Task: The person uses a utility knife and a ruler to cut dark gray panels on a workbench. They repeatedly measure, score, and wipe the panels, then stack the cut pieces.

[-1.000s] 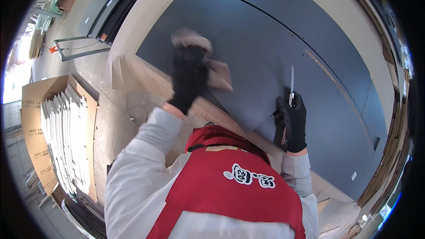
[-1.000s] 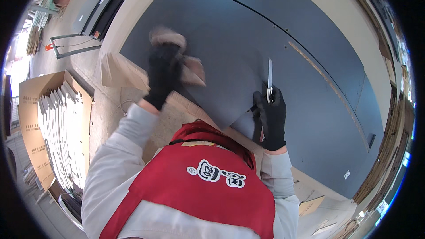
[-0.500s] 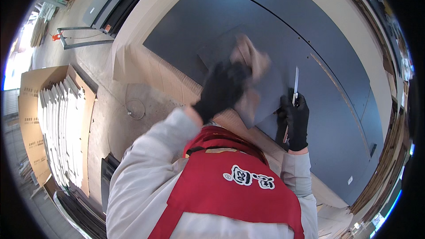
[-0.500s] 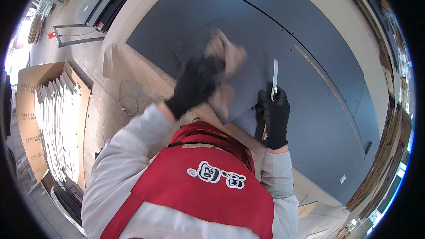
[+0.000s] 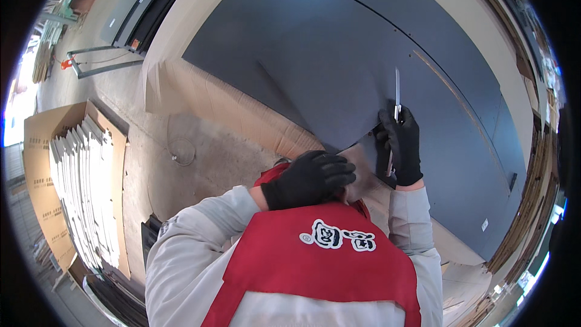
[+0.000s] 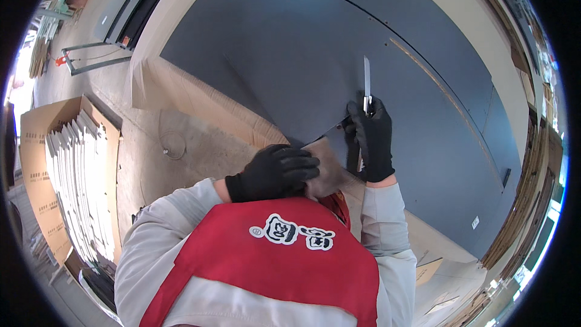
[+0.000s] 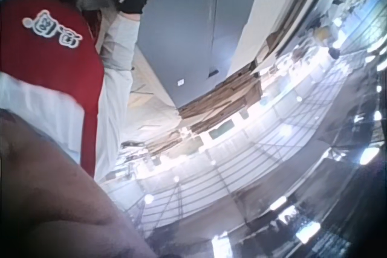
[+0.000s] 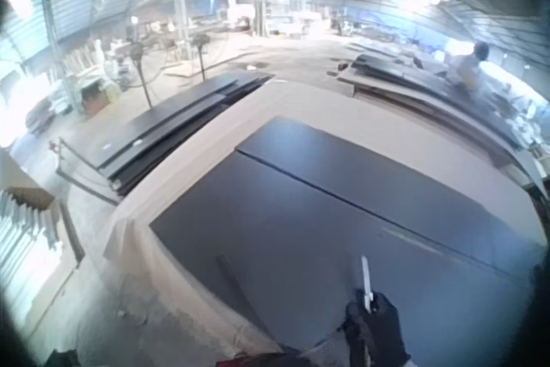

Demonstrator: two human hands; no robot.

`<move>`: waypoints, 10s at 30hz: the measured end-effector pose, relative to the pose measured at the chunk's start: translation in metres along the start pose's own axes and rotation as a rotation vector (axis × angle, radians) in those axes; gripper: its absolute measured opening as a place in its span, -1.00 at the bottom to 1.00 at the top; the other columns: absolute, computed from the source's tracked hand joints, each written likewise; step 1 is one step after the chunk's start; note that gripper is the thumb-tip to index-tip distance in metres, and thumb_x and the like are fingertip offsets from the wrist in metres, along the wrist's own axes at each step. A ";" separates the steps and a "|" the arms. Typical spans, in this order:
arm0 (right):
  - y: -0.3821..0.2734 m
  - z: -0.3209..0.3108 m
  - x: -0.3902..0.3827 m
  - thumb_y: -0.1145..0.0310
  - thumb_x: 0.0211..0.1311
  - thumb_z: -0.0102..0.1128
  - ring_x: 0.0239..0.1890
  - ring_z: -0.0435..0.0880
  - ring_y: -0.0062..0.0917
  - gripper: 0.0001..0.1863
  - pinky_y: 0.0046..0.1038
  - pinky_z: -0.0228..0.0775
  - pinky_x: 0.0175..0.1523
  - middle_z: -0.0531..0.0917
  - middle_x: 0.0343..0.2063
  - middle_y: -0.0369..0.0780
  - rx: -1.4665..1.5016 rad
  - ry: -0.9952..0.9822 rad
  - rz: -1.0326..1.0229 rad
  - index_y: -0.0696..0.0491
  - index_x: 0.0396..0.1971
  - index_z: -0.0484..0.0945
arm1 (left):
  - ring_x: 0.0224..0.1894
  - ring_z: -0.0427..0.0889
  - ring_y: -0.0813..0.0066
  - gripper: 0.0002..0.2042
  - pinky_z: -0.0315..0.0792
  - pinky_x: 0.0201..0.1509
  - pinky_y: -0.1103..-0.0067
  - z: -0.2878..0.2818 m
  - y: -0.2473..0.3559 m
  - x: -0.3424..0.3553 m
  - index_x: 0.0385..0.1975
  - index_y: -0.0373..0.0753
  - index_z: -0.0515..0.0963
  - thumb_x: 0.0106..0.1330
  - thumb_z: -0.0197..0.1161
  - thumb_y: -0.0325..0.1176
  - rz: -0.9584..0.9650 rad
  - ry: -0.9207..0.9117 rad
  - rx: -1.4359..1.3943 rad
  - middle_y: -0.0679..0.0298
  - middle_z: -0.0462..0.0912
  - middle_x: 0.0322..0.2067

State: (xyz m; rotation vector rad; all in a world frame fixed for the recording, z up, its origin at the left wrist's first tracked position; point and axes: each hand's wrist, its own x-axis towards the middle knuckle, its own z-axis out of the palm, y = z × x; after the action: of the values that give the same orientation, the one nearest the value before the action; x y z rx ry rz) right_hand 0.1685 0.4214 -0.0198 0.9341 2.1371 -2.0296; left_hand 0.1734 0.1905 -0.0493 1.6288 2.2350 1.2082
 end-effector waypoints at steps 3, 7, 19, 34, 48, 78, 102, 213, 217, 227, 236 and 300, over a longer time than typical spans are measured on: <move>0.001 -0.007 -0.006 0.34 0.27 0.17 -0.49 0.54 -0.66 -0.72 -0.60 0.37 -0.36 0.58 -0.49 -0.27 0.047 -0.006 0.004 0.19 -0.12 0.45 | 0.01 0.57 0.10 -0.71 0.44 0.07 0.36 -0.036 -0.017 0.029 -0.06 -0.28 0.54 0.21 0.16 -0.45 -0.212 0.335 -0.032 0.10 0.61 -0.03; 0.010 -0.018 -0.020 0.34 0.33 0.07 -0.41 0.55 -0.67 -0.69 -0.62 0.38 -0.33 0.60 -0.44 -0.27 0.289 -0.126 -0.090 0.22 -0.03 0.44 | -0.07 0.57 0.12 -0.71 0.44 0.03 0.31 -0.037 -0.052 0.097 -0.10 -0.23 0.57 0.14 0.19 -0.43 -0.267 0.160 0.289 0.09 0.61 -0.11; 0.050 -0.100 -0.054 0.25 0.43 -0.01 -0.42 0.53 -0.68 -0.62 -0.69 0.41 -0.43 0.54 -0.42 -0.32 0.950 0.066 0.107 0.10 0.14 0.39 | -0.05 0.56 0.16 -0.79 0.37 0.08 0.31 -0.026 -0.038 0.105 -0.18 -0.26 0.57 0.18 0.18 -0.45 -0.033 0.353 0.055 0.13 0.61 -0.07; 0.044 -0.019 -0.107 0.34 0.43 -0.07 -0.52 0.46 -0.64 -0.44 -0.58 0.31 -0.45 0.53 -0.38 -0.27 0.026 -0.032 0.179 0.00 0.38 0.09 | -0.16 0.58 0.10 -0.83 0.45 -0.03 0.40 -0.107 -0.106 0.028 -0.13 -0.29 0.57 0.37 0.11 -0.43 -0.367 0.685 0.396 0.07 0.62 -0.28; 0.053 0.032 -0.133 0.36 0.23 0.13 -0.48 0.61 -0.34 -0.45 -0.34 0.44 -0.45 0.55 -0.42 -0.18 -0.930 -0.196 -0.393 -0.16 0.26 0.36 | 0.19 0.41 0.10 -0.59 0.26 0.25 0.24 -0.041 -0.087 0.051 0.01 -0.13 0.53 0.12 0.26 -0.25 -0.154 0.256 0.489 0.15 0.50 0.09; 0.064 0.022 -0.109 0.37 0.28 0.09 -0.40 0.56 -0.24 -0.79 -0.26 0.41 -0.37 0.51 -0.36 -0.10 -0.931 -0.018 -0.463 0.08 -0.13 0.54 | 0.25 0.36 0.06 -0.59 0.23 0.28 0.24 -0.041 -0.089 0.050 0.08 -0.11 0.52 0.19 0.20 -0.34 -0.150 0.226 0.452 0.12 0.44 0.18; 0.057 -0.016 -0.077 0.39 0.20 0.13 -0.28 0.61 -0.17 -0.71 -0.24 0.47 -0.30 0.57 -0.29 -0.08 -0.854 0.101 -0.513 0.06 -0.07 0.55 | 0.20 0.42 0.05 -0.59 0.27 0.27 0.23 -0.046 -0.092 0.054 0.02 -0.14 0.55 0.13 0.24 -0.25 -0.111 0.187 0.479 0.09 0.49 0.12; 0.035 -0.140 -0.008 0.21 0.28 0.13 -0.45 0.61 -0.21 -0.64 -0.25 0.46 -0.35 0.57 -0.45 -0.10 -0.897 0.274 -0.584 -0.03 0.05 0.52 | 0.29 0.30 0.05 -0.43 0.06 0.42 0.23 0.011 -0.059 0.152 0.23 -0.25 0.32 0.22 0.19 -0.19 0.086 -0.172 0.362 0.00 0.39 0.19; 0.073 -0.117 -0.085 0.26 0.27 0.15 -0.47 0.62 -0.24 -0.59 -0.30 0.48 -0.44 0.59 -0.44 -0.11 -1.093 0.043 -0.616 -0.06 0.12 0.49 | 0.29 0.30 0.08 -0.45 0.07 0.42 0.24 0.013 -0.060 0.149 0.22 -0.24 0.33 0.22 0.18 -0.20 0.092 -0.215 0.391 0.01 0.40 0.18; 0.072 -0.083 -0.134 0.32 0.23 0.09 -0.39 0.65 -0.26 -0.47 -0.27 0.50 -0.42 0.62 -0.31 -0.15 -1.005 -0.006 -0.480 -0.11 0.24 0.36 | 0.22 0.37 0.10 -0.49 0.12 0.39 0.24 0.021 -0.061 0.149 0.16 -0.23 0.40 0.21 0.17 -0.18 0.144 -0.099 0.425 0.03 0.48 0.09; 0.042 -0.151 -0.028 0.27 0.23 0.17 -0.43 0.57 -0.28 -0.68 -0.29 0.42 -0.36 0.56 -0.43 -0.15 -1.052 0.018 -0.653 -0.06 -0.02 0.56 | 0.30 0.30 0.16 -0.46 0.04 0.44 0.22 0.014 -0.063 0.148 0.21 -0.20 0.37 0.21 0.20 -0.17 0.187 -0.270 0.308 0.09 0.42 0.19; 0.065 -0.102 -0.053 0.13 0.14 0.29 -0.39 0.58 -0.39 -0.50 -0.41 0.43 -0.20 0.62 -0.40 -0.16 -0.491 0.364 -0.128 0.09 0.02 0.51 | -0.10 0.57 0.16 -0.69 0.42 0.01 0.38 -0.116 -0.108 0.076 -0.02 -0.28 0.51 0.39 0.11 -0.21 -0.730 0.417 -0.090 0.03 0.60 -0.14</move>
State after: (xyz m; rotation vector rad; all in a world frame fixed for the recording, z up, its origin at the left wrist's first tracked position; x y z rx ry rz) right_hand 0.2778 0.4917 -0.0408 1.1674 2.7595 -1.3307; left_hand 0.0009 0.1833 -0.0167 0.4385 2.5844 1.4546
